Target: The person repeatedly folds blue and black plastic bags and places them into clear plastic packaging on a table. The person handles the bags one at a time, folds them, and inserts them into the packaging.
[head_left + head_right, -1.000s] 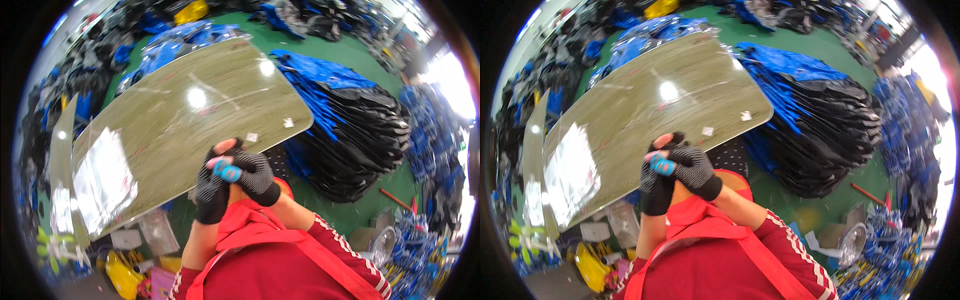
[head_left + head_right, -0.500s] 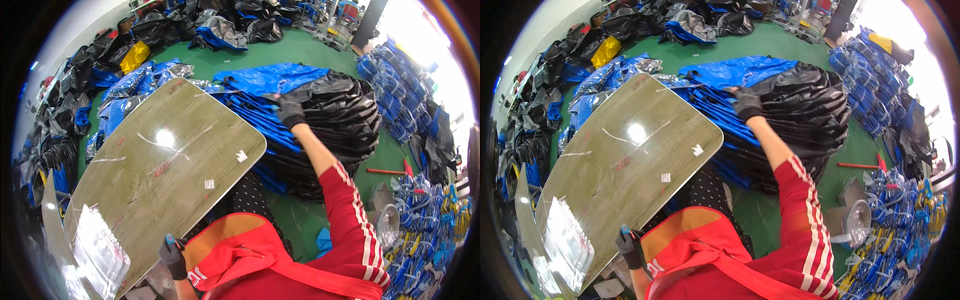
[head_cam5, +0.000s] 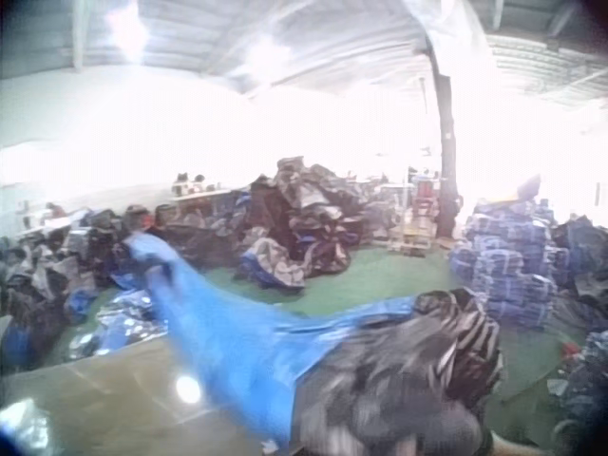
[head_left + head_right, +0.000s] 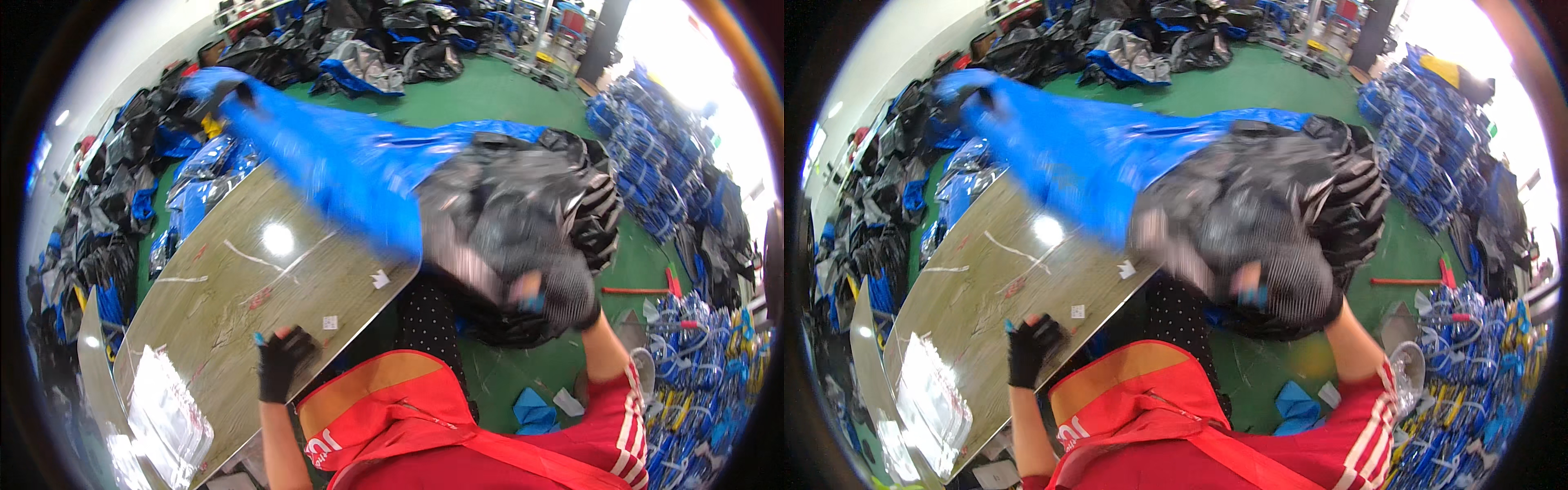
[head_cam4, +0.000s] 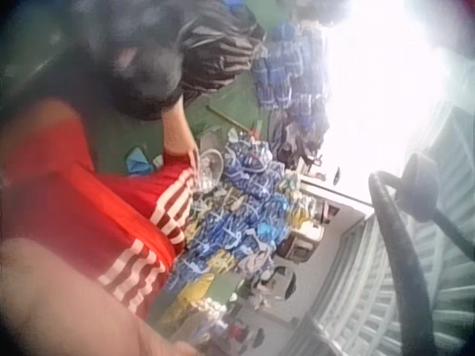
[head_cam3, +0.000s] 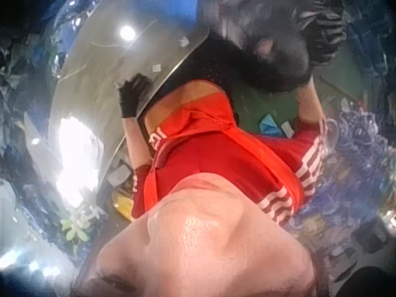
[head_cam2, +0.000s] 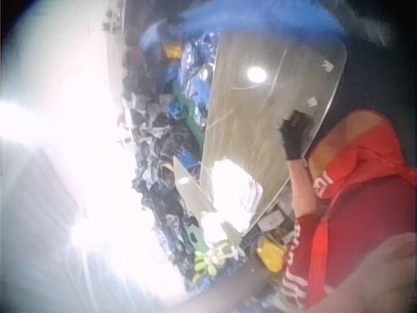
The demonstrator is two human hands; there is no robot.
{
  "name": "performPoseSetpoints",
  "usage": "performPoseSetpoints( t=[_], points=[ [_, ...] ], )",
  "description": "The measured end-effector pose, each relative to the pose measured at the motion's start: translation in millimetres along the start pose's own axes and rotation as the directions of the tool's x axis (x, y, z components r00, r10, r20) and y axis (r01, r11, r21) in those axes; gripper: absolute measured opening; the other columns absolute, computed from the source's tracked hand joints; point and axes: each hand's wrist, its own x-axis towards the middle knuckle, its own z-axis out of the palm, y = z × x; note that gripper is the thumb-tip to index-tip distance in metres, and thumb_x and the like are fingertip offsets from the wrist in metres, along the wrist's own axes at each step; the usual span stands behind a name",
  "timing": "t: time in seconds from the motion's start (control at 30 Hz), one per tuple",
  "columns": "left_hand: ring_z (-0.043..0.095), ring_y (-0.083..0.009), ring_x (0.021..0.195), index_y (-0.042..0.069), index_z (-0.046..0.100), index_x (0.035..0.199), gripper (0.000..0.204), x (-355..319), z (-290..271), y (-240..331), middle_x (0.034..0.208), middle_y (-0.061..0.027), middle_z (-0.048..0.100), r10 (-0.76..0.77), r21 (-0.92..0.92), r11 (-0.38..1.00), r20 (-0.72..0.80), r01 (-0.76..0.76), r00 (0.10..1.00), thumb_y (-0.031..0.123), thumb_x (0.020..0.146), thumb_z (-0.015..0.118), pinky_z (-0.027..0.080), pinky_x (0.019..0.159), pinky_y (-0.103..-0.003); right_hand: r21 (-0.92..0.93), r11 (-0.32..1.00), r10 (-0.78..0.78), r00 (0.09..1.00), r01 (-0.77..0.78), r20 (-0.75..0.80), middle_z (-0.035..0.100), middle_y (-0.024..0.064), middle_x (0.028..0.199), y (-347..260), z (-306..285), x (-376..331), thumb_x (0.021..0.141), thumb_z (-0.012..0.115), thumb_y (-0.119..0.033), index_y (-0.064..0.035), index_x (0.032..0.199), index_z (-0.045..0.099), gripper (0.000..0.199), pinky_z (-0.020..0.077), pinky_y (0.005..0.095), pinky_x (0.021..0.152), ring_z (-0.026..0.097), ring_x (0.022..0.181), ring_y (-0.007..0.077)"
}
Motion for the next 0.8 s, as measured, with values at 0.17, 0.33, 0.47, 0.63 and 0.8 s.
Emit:
performPoseSetpoints(
  t=[0.17, 0.33, 0.47, 0.63, 0.8],
  points=[
    [0.053, -0.0282, 0.12, 0.006, 0.045, 0.138, 0.059, 29, 1, 116, 0.137, -0.0145, 0.052, -0.005, 0.179, 0.983, 0.194, -0.03, 0.981, 0.051, 0.101, 0.04, 0.043, 0.103, -0.044, 0.066, 0.993, 0.023, 0.721, -0.095, 0.693, 0.064, 0.0062, 0.124, -52, 58, -136, 0.084, 0.07, -0.025, -0.0184, 0.109, 0.07, 0.025, 0.0275, 0.0573, 0.11, 0.055, 0.123, 0.0324],
    [0.055, -0.0202, 0.117, 0.01, 0.044, 0.141, 0.052, 17, -3, 191, 0.135, -0.0109, 0.054, -0.136, 0.711, 0.698, 0.014, 0.085, 0.991, 0.044, 0.102, 0.043, 0.046, 0.099, -0.037, 0.101, 0.852, 0.522, 0.848, -0.514, -0.093, 0.07, 0.0146, 0.103, 2, 48, -118, 0.086, 0.064, -0.013, -0.0043, 0.108, 0.067, 0.024, 0.0507, 0.0377, 0.089, 0.066, 0.1, 0.0314],
    [0.06, -0.0171, 0.096, 0.011, 0.05, 0.132, 0.041, 21, -49, 164, 0.11, -0.0048, 0.061, 0.012, 0.623, 0.754, -0.328, 0.207, 0.944, 0.017, 0.092, 0.057, 0.052, 0.082, -0.032, -0.396, 0.209, 0.798, 0.39, -0.894, -0.459, 0.047, 0.0288, 0.137, 111, 42, -40, 0.081, 0.061, -0.063, 0.0062, 0.142, 0.036, 0.096, 0.043, 0.0476, 0.101, 0.05, 0.122, 0.0432],
    [0.064, -0.019, 0.086, 0.014, 0.046, 0.138, 0.062, 19, -104, 125, 0.11, -0.0044, 0.062, -0.322, 0.556, 0.78, -0.035, 0.286, 0.946, 0.003, 0.08, 0.068, 0.055, 0.071, -0.035, -0.584, 0.157, 0.921, 0.332, -0.797, -0.205, 0.046, 0.0261, 0.14, 176, 134, -2, 0.067, 0.072, -0.07, 0.0035, 0.143, 0.032, 0.113, 0.0432, 0.0481, 0.103, 0.051, 0.125, 0.0388],
    [0.06, -0.0189, 0.09, 0.004, 0.056, 0.124, 0.05, 46, -74, 104, 0.106, -0.0086, 0.064, 0.045, 0.63, 0.738, -0.401, 0.24, 0.915, 0.039, 0.09, 0.067, 0.052, 0.077, -0.038, -0.559, 0.172, 0.904, 0.355, -0.811, -0.237, 0.047, 0.0252, 0.137, 190, 178, -21, 0.079, 0.074, -0.044, -0.0017, 0.142, 0.035, 0.085, 0.052, 0.0484, 0.089, 0.06, 0.112, 0.0409]
  ],
)
